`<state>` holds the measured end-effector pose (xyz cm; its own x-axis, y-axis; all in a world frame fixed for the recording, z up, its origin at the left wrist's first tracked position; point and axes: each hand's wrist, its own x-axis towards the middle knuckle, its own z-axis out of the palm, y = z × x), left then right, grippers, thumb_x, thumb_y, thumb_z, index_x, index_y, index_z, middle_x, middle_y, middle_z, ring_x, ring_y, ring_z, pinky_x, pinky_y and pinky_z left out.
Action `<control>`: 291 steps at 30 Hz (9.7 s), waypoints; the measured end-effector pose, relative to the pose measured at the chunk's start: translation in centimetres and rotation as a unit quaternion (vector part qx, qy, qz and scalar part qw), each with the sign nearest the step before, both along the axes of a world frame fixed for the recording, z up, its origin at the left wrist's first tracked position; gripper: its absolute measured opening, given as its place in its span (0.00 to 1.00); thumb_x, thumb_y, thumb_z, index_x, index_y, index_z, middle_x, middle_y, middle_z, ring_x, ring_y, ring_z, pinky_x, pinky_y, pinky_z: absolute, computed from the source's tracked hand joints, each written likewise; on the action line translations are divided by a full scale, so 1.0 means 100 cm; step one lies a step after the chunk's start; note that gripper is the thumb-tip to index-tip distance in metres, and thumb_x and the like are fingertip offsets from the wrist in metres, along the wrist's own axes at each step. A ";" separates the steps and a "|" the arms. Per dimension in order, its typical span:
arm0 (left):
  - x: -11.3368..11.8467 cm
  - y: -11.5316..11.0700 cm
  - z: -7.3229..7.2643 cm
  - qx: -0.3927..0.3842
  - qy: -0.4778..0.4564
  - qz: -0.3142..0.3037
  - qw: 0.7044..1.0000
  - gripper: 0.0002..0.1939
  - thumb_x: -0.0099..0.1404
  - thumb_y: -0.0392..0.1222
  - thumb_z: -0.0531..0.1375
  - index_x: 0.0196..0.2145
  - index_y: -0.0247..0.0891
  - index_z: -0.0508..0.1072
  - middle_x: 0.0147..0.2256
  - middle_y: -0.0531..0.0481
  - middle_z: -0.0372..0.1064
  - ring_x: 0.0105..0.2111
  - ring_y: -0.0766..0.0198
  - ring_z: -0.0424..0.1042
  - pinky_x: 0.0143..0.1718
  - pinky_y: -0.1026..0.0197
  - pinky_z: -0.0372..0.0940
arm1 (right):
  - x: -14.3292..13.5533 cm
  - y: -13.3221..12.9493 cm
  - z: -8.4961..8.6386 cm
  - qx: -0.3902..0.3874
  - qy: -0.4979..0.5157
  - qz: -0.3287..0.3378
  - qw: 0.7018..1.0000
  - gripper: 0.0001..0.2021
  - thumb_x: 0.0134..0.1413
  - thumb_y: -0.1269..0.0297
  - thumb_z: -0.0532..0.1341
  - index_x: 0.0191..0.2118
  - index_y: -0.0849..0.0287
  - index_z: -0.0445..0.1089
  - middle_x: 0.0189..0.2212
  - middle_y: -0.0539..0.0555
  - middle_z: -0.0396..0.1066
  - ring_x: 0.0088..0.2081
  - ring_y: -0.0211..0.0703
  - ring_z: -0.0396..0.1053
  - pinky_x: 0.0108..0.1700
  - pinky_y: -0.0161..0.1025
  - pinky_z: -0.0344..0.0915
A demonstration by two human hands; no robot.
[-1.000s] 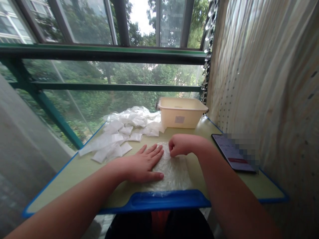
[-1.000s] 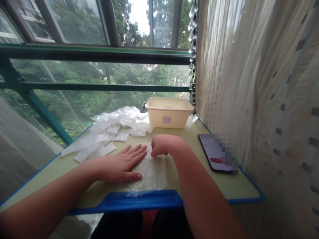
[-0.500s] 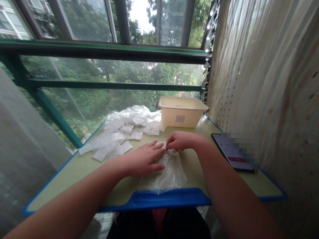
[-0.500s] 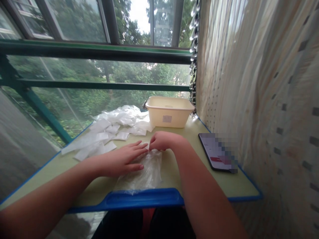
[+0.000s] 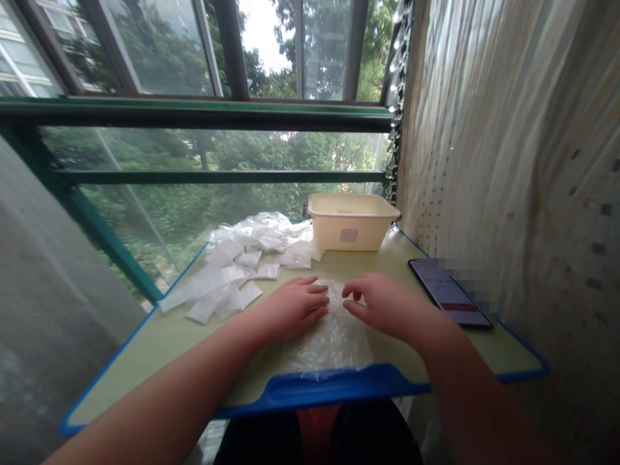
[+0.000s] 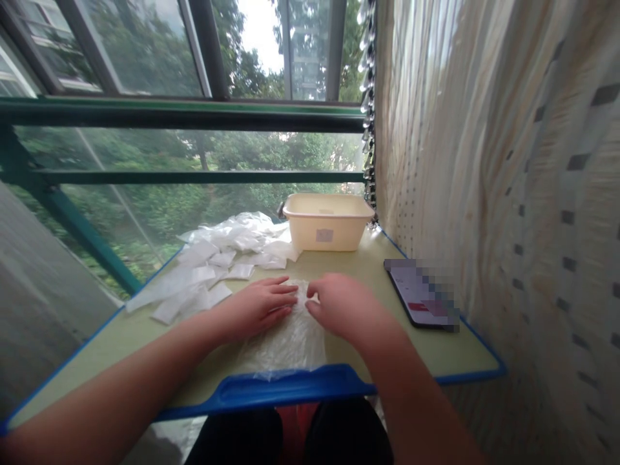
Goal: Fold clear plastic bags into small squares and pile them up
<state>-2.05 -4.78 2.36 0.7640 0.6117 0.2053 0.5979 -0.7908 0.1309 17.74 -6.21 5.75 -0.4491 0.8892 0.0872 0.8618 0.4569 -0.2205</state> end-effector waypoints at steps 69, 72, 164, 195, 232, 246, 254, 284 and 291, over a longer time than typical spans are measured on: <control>-0.013 0.024 -0.012 -0.165 -0.121 0.210 0.956 0.16 0.50 0.45 0.58 0.36 0.38 0.74 0.31 0.50 0.72 0.29 0.62 0.69 0.29 0.65 0.60 | 0.004 0.037 -0.040 -0.097 0.171 0.101 0.975 0.10 0.49 0.62 0.56 0.31 0.62 0.70 0.24 0.50 0.66 0.26 0.35 0.60 0.27 0.31 0.56; -0.012 0.024 -0.011 -0.168 -0.125 0.205 0.956 0.15 0.51 0.45 0.57 0.36 0.38 0.74 0.31 0.50 0.71 0.29 0.63 0.68 0.29 0.65 0.59 | 0.007 0.038 -0.040 -0.080 0.180 0.080 0.977 0.11 0.51 0.61 0.54 0.33 0.62 0.69 0.26 0.51 0.66 0.26 0.35 0.60 0.28 0.32 0.56; -0.012 0.015 0.006 -0.214 -0.143 0.159 0.953 0.10 0.51 0.47 0.57 0.25 0.37 0.66 0.23 0.54 0.66 0.24 0.66 0.64 0.25 0.66 0.57 | 0.013 0.035 -0.039 -0.123 0.210 0.085 0.966 0.13 0.41 0.68 0.60 0.38 0.59 0.66 0.28 0.48 0.65 0.27 0.34 0.62 0.28 0.30 0.58; -0.010 0.020 -0.001 -0.133 -0.206 0.130 0.961 0.10 0.56 0.45 0.56 0.30 0.36 0.71 0.25 0.53 0.66 0.25 0.68 0.63 0.28 0.66 0.58 | 0.012 0.041 -0.041 -0.106 0.284 0.045 0.952 0.27 0.38 0.68 0.63 0.49 0.60 0.62 0.30 0.50 0.69 0.28 0.36 0.65 0.30 0.31 0.62; -0.020 0.018 -0.005 0.083 -0.068 0.085 0.991 0.18 0.57 0.48 0.58 0.45 0.41 0.71 0.39 0.46 0.67 0.37 0.59 0.66 0.37 0.61 0.61 | 0.011 0.035 -0.038 0.193 0.013 0.092 0.977 0.11 0.49 0.67 0.56 0.35 0.52 0.74 0.30 0.52 0.65 0.29 0.37 0.62 0.31 0.34 0.54; 0.005 0.008 -0.006 0.194 0.076 0.173 0.963 0.14 0.64 0.43 0.47 0.32 0.38 0.70 0.30 0.47 0.67 0.25 0.66 0.65 0.22 0.65 0.52 | 0.003 0.029 -0.040 0.205 -0.010 0.090 0.975 0.08 0.52 0.64 0.54 0.34 0.56 0.70 0.31 0.53 0.69 0.30 0.39 0.64 0.29 0.34 0.51; -0.011 -0.001 0.000 0.099 0.048 0.146 0.983 0.15 0.58 0.50 0.54 0.40 0.43 0.72 0.36 0.47 0.69 0.31 0.60 0.69 0.27 0.62 0.57 | 0.000 0.024 -0.039 0.185 -0.063 0.089 0.977 0.06 0.49 0.68 0.55 0.34 0.56 0.68 0.30 0.53 0.72 0.30 0.40 0.66 0.27 0.35 0.49; -0.038 0.002 0.027 -0.107 0.007 0.062 0.992 0.31 0.46 0.37 0.59 0.51 0.47 0.63 0.47 0.49 0.60 0.44 0.58 0.62 0.43 0.61 0.59 | -0.002 0.021 -0.037 0.062 0.104 0.137 0.983 0.21 0.40 0.49 0.62 0.39 0.56 0.70 0.31 0.51 0.66 0.31 0.38 0.63 0.33 0.34 0.56; -0.023 0.012 0.008 0.025 0.031 0.048 0.998 0.08 0.58 0.42 0.55 0.34 0.40 0.71 0.37 0.48 0.65 0.36 0.61 0.65 0.38 0.62 0.60 | -0.008 0.022 -0.044 0.119 0.066 0.159 0.978 0.13 0.50 0.57 0.56 0.39 0.57 0.69 0.34 0.53 0.67 0.34 0.39 0.65 0.35 0.34 0.57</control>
